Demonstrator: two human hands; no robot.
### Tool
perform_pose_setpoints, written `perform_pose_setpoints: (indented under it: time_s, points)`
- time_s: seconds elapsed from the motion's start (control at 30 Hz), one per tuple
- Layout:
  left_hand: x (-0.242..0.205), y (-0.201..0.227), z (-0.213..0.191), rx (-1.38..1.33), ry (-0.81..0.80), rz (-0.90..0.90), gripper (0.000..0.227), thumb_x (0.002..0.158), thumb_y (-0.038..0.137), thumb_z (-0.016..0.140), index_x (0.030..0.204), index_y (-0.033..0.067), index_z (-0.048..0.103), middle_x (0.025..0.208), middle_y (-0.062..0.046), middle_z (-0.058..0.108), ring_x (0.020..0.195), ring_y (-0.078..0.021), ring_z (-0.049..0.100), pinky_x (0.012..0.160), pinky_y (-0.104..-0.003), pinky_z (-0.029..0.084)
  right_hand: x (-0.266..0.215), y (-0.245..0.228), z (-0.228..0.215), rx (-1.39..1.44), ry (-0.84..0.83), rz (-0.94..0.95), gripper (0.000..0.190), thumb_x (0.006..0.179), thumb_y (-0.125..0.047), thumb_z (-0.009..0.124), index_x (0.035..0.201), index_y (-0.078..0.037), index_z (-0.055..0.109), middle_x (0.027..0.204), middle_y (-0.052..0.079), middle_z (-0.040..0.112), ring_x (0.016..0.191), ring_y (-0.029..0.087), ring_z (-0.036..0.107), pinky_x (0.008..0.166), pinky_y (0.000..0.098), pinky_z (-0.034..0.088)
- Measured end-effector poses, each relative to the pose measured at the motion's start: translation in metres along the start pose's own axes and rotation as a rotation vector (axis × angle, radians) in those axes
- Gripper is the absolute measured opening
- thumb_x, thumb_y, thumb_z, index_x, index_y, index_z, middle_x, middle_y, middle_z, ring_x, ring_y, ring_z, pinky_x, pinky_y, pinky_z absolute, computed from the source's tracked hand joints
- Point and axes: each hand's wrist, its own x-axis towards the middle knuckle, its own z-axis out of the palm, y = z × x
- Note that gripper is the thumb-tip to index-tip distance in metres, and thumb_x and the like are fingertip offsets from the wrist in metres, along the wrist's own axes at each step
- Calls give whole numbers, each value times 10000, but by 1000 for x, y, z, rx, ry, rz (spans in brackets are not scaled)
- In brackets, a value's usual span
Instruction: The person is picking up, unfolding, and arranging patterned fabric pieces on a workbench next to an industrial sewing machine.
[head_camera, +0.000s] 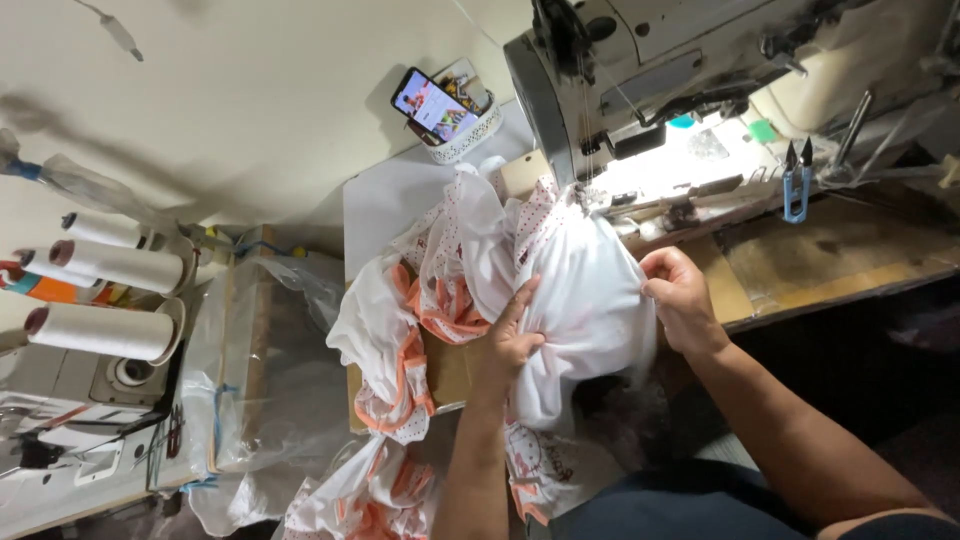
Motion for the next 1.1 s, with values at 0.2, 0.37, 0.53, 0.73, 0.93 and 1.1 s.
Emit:
perform_pose_setpoints:
  time_s: [0.2,0.37,0.53,0.73,0.93,1.1]
  points:
    - [1,7,-6,-51,-52,-112,813,733,-54,569,1513,172,547,1558,-191,494,1459,-290,427,1223,-432,284,4,20,5,16,118,17,290,737,91,480,939,-77,602,720,-12,560,628,59,465,587,172,345]
    - [20,18,2,586,214,212,537,762,86,617,1269,254,678,1430,-130,583,1328,-288,556,1102,-424,420,-14,-4,19,-69,47,-26,199,949,-75,481,968,-78,679,703,19,527,630,81,429,535,204,349]
    - [113,-29,31,728,372,680,301,886,111,599,1173,111,688,1345,-167,624,1315,-320,583,1128,-439,429,-3,35,6,-8,-83,29,179,996,-161,614,833,-87,625,578,-13,487,494,57,403,433,184,305]
    - [155,-33,33,1070,194,378,460,953,309,503,1366,167,647,1431,-141,622,1341,-354,579,1109,-484,434,3,31,0,-43,-127,43,184,996,-158,628,824,-95,646,560,-13,485,468,67,430,424,211,312]
    - [196,-68,26,1123,527,856,424,766,214,639,1171,153,747,1180,-98,725,1056,-311,737,892,-419,605,4,29,1,7,-130,76,181,998,-154,626,831,-85,639,551,-20,496,456,55,437,417,194,325]
    - [210,-39,50,1276,575,514,334,695,338,714,951,122,707,918,-95,623,803,-358,661,600,-504,545,7,36,-3,16,-146,123,238,992,-160,645,770,-85,599,498,6,472,400,77,452,374,195,338]
